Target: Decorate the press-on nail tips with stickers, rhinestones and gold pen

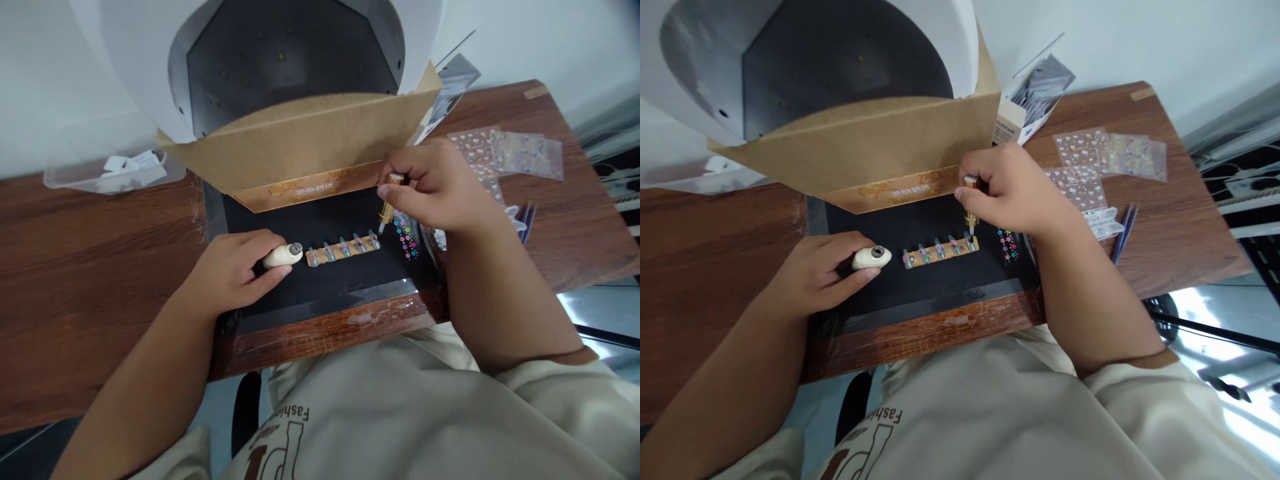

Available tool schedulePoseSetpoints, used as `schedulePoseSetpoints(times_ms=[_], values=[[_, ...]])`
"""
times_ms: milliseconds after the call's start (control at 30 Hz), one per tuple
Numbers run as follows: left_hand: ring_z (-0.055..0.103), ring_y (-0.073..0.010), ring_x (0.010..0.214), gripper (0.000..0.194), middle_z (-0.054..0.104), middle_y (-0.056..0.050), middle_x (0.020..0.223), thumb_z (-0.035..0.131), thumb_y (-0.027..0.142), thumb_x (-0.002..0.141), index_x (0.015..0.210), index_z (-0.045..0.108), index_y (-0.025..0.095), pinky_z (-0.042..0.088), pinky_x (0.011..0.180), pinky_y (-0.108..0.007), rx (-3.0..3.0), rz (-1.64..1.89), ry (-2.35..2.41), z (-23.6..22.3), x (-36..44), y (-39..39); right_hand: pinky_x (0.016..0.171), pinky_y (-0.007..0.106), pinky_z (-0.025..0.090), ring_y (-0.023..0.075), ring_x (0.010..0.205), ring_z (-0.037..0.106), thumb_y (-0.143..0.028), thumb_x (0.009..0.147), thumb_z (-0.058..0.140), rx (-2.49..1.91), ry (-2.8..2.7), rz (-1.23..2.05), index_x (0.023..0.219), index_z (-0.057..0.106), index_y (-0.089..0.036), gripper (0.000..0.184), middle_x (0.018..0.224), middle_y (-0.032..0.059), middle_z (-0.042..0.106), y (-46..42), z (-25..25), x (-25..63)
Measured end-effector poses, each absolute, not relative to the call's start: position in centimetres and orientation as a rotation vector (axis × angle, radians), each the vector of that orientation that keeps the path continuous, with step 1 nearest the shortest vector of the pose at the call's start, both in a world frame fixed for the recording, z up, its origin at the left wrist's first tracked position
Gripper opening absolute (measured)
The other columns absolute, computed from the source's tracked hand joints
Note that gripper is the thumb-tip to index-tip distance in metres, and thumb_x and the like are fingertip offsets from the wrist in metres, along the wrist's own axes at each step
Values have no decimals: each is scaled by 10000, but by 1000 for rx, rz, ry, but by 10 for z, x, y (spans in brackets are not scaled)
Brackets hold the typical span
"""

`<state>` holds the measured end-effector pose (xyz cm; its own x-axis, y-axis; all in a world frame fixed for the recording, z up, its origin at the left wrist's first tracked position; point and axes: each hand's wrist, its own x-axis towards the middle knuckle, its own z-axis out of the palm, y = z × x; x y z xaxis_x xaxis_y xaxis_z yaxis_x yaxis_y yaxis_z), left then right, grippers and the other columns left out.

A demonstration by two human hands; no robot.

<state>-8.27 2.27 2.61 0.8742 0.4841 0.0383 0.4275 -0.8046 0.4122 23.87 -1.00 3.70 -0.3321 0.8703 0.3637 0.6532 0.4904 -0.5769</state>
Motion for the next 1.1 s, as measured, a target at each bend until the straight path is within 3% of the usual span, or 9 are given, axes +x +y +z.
schedulePoseSetpoints(times_ms=[233,433,633,1100], values=[[547,-118,623,217,632,0,770,506,402,954,940,570,195,399,585,-242,2640,240,679,23,-83,24,498,318,345,116,498,433,-189,798,601,-1319,-2125,423,666,539,-227,150,553,-35,499,-9,36,235],[559,-134,623,224,643,-4,765,495,423,934,939,576,214,408,583,-256,2611,217,736,25,-83,22,506,318,384,120,500,437,-324,854,614,-1293,-2073,521,678,529,-243,212,539,-32,514,-12,40,235],[557,-134,613,202,629,2,744,506,405,929,929,574,215,401,575,-259,2605,225,724,25,-82,22,506,313,356,117,490,444,-170,791,528,-1221,-2179,465,702,513,-241,115,552,-41,509,-12,39,229],[542,-110,654,179,611,9,778,544,349,964,974,566,171,396,614,-234,2680,254,644,25,-84,22,548,332,428,144,523,486,-156,787,545,-1190,-2140,325,742,512,-255,114,618,-18,566,-14,36,225]])
